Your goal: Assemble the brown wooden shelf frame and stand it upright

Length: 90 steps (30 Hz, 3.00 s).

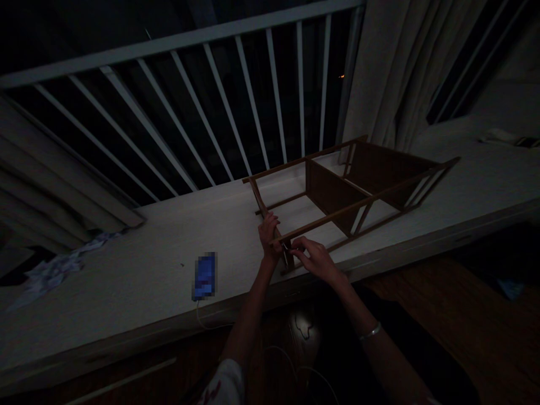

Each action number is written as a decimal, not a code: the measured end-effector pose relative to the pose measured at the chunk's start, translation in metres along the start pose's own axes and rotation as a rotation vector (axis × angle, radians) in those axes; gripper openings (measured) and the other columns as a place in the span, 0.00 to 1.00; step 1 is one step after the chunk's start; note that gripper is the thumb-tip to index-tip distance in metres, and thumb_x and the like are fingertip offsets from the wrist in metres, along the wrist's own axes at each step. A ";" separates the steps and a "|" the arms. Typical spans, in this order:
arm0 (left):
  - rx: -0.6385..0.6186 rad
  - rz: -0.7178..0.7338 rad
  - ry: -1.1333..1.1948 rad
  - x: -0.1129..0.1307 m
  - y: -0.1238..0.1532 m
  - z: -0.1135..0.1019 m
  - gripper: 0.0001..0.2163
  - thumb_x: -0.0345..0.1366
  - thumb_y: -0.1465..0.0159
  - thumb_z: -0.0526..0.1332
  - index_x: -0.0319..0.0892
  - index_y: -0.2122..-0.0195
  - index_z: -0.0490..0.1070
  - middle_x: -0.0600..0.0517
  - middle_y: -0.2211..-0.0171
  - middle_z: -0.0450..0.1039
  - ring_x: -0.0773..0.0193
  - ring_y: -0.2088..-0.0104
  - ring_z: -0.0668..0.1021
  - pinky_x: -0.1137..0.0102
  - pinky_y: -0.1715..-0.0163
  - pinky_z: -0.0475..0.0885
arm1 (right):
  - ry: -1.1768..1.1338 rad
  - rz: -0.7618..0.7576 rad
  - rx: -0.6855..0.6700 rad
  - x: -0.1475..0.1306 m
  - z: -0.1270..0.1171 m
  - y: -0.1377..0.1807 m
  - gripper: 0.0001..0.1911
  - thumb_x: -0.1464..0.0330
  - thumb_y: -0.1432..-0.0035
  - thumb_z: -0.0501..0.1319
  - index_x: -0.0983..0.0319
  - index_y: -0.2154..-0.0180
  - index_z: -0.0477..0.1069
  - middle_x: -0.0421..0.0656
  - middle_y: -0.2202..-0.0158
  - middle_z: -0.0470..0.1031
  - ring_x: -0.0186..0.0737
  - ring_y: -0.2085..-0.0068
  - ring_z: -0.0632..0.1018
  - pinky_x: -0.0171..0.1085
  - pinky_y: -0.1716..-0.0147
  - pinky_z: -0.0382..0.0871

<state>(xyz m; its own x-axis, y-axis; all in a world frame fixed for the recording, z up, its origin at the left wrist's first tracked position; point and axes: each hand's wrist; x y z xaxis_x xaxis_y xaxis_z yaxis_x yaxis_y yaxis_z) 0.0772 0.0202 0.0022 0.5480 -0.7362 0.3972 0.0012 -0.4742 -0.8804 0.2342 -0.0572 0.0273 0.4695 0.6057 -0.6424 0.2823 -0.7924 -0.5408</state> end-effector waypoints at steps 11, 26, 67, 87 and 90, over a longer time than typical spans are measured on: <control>0.006 -0.008 -0.006 0.000 0.001 0.001 0.35 0.60 0.43 0.30 0.41 0.60 0.67 0.42 0.56 0.70 0.52 0.47 0.69 0.56 0.52 0.62 | -0.210 0.018 0.173 -0.007 -0.010 -0.007 0.07 0.63 0.45 0.60 0.60 0.68 0.70 0.41 0.70 0.72 0.35 0.69 0.72 0.34 0.70 0.67; 0.002 -0.026 -0.020 0.000 0.002 0.002 0.36 0.61 0.44 0.29 0.41 0.60 0.67 0.42 0.55 0.70 0.52 0.47 0.69 0.57 0.52 0.62 | -0.495 0.244 0.251 -0.009 -0.001 -0.011 0.18 0.61 0.54 0.66 0.60 0.62 0.65 0.38 0.74 0.71 0.32 0.74 0.71 0.32 0.75 0.65; 0.030 0.043 0.024 -0.001 0.000 0.004 0.30 0.56 0.40 0.34 0.40 0.59 0.67 0.42 0.54 0.70 0.52 0.46 0.68 0.56 0.51 0.62 | -0.340 0.048 0.264 -0.041 0.000 -0.011 0.12 0.69 0.44 0.57 0.58 0.57 0.72 0.43 0.62 0.68 0.31 0.70 0.69 0.31 0.77 0.64; 0.003 -0.020 0.028 0.004 -0.004 0.001 0.36 0.62 0.43 0.31 0.40 0.63 0.68 0.41 0.58 0.72 0.51 0.48 0.69 0.55 0.52 0.62 | -0.573 0.240 0.184 -0.045 0.014 -0.006 0.13 0.65 0.43 0.56 0.59 0.56 0.71 0.41 0.68 0.77 0.32 0.77 0.76 0.32 0.76 0.71; -0.010 -0.039 0.017 0.003 -0.004 0.001 0.36 0.63 0.44 0.31 0.40 0.63 0.68 0.41 0.58 0.72 0.51 0.48 0.70 0.55 0.52 0.62 | -0.590 0.239 0.204 -0.049 0.015 -0.007 0.12 0.65 0.43 0.56 0.59 0.57 0.71 0.41 0.68 0.77 0.33 0.75 0.77 0.32 0.74 0.73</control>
<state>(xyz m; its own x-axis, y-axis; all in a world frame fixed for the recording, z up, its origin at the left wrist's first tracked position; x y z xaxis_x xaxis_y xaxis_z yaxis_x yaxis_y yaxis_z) 0.0795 0.0200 0.0069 0.5333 -0.7250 0.4359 0.0138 -0.5077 -0.8614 0.1964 -0.0809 0.0543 -0.0529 0.3996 -0.9151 0.0363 -0.9151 -0.4017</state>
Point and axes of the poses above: each hand's wrist, its own y-axis away from the middle knuckle, its own z-axis out of the palm, x = y × z
